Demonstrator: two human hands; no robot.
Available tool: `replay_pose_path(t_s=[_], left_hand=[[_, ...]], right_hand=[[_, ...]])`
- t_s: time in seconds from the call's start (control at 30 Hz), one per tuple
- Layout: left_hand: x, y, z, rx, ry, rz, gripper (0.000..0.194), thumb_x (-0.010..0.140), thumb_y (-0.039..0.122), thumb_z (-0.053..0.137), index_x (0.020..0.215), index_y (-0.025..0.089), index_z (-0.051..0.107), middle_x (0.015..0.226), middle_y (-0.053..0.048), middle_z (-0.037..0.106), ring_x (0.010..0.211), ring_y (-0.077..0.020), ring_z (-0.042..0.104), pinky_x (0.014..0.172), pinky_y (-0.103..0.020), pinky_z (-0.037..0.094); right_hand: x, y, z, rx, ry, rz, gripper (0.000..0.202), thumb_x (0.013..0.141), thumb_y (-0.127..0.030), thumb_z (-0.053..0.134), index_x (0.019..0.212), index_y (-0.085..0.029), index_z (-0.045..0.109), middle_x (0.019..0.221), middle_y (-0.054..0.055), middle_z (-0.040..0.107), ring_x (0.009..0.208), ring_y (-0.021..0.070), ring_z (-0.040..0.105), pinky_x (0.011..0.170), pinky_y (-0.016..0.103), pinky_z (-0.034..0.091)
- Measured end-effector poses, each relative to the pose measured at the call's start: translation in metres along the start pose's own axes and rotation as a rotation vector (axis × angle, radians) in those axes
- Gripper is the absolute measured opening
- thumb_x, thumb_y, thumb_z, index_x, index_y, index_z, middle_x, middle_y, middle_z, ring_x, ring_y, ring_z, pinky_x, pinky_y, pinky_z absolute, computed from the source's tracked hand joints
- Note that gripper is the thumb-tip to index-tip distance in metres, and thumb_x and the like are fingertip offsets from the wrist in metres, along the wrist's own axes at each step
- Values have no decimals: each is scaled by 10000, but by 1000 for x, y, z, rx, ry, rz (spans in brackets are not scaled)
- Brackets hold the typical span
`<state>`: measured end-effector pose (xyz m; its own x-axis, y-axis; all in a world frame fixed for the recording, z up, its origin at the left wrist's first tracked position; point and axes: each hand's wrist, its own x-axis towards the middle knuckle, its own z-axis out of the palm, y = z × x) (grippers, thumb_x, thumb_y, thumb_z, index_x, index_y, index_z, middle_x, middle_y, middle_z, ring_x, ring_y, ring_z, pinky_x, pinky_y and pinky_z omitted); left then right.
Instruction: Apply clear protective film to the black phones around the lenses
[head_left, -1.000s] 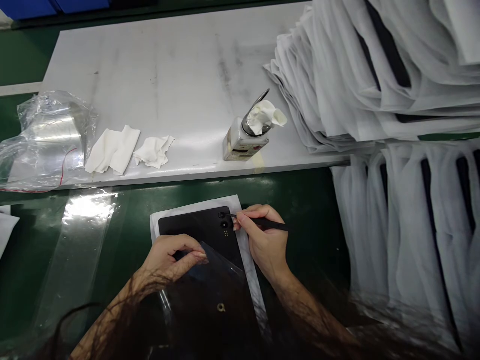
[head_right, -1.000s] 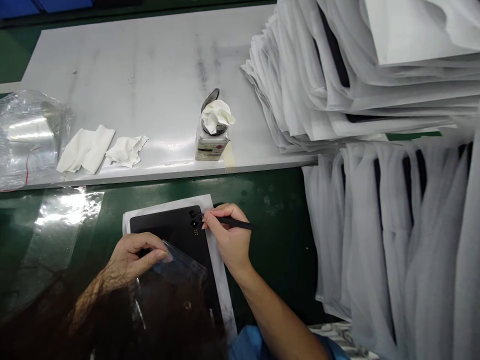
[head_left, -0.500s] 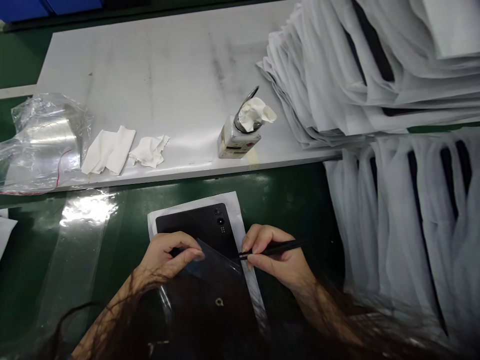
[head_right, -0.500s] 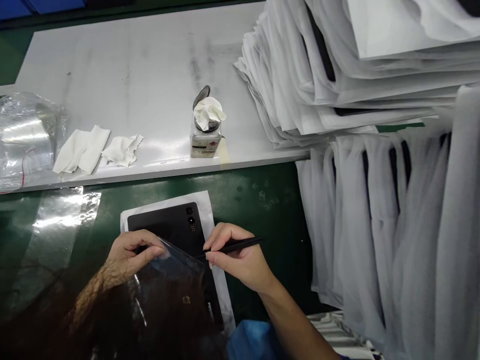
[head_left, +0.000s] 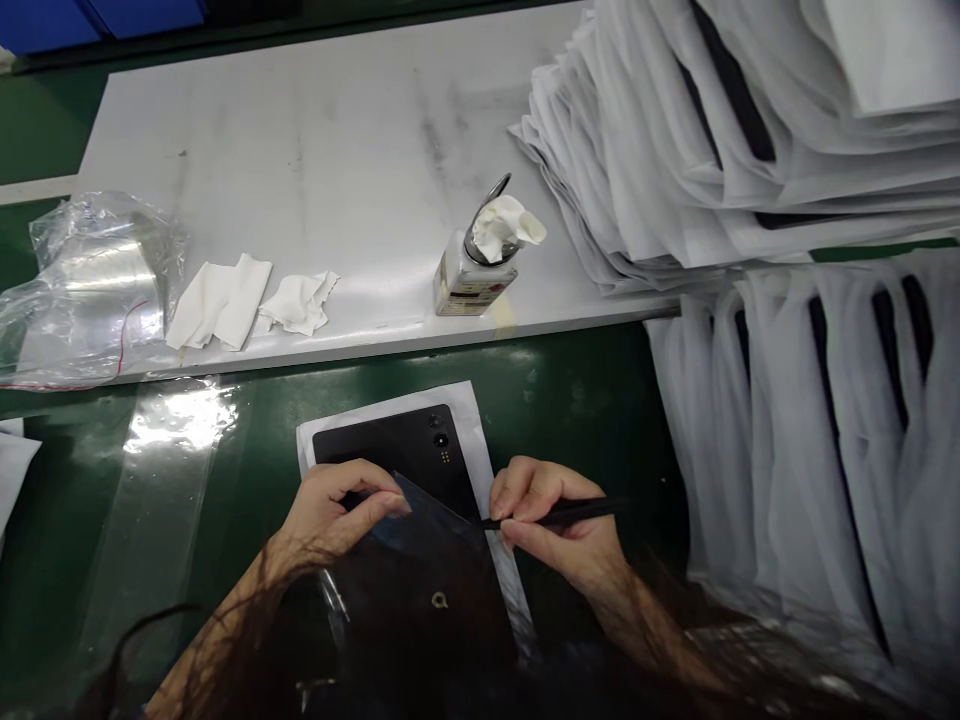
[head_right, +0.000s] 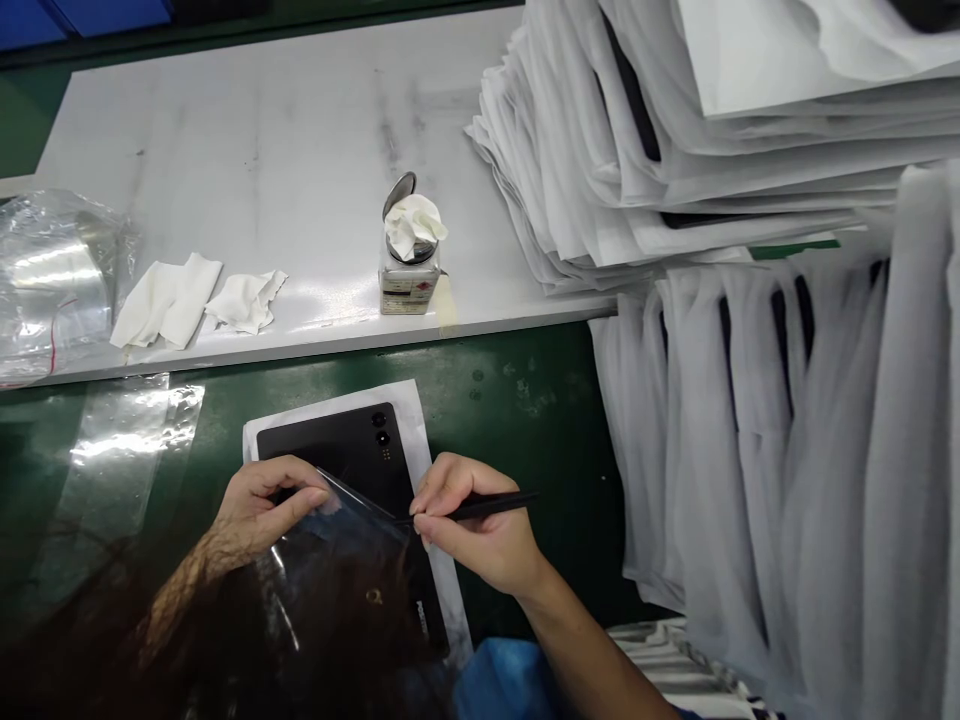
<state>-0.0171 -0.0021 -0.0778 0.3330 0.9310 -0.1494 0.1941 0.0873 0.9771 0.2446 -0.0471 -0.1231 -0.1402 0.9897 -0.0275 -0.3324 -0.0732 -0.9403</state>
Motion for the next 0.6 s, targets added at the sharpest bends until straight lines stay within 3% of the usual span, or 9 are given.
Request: replay_pose_path(t_s=[0.1,0.23,0.3,0.6], left_hand=[[0,-1,0,17,2,-2,77,772,212,645,720,224,701,622,2,760,553,-206,719,523,-245,586],[0,-1,1,61,-19,0,76,762,194,652,724,230,706,633,5,760,584,-213,723,548,-252,581],[0,-1,2,81,-27,1,85,765,192,647,730,241,707,647,9,762,601,-219,725,555,-257,578],[1,1,2,122,-45,7,71,771,208,644,740,239,699,661,7,764,612,-219,723,573,-257,572]], right_hand=[[-1,0,4,30,70,9,282,957,-393,1140,807,-357,903,761,17,856,519,217,732,348,299,561],[14,18,7,-3,344,-15,385,891,-437,1187,784,-320,836,745,-17,832,549,200,754,467,322,648],[24,30,7,-35,409,-23,407,853,-443,1200,777,-304,825,754,-25,839,562,190,764,525,329,674],[26,53,8,-68,422,-19,434,856,-458,1178,766,-299,784,789,-18,854,567,194,739,564,376,684]])
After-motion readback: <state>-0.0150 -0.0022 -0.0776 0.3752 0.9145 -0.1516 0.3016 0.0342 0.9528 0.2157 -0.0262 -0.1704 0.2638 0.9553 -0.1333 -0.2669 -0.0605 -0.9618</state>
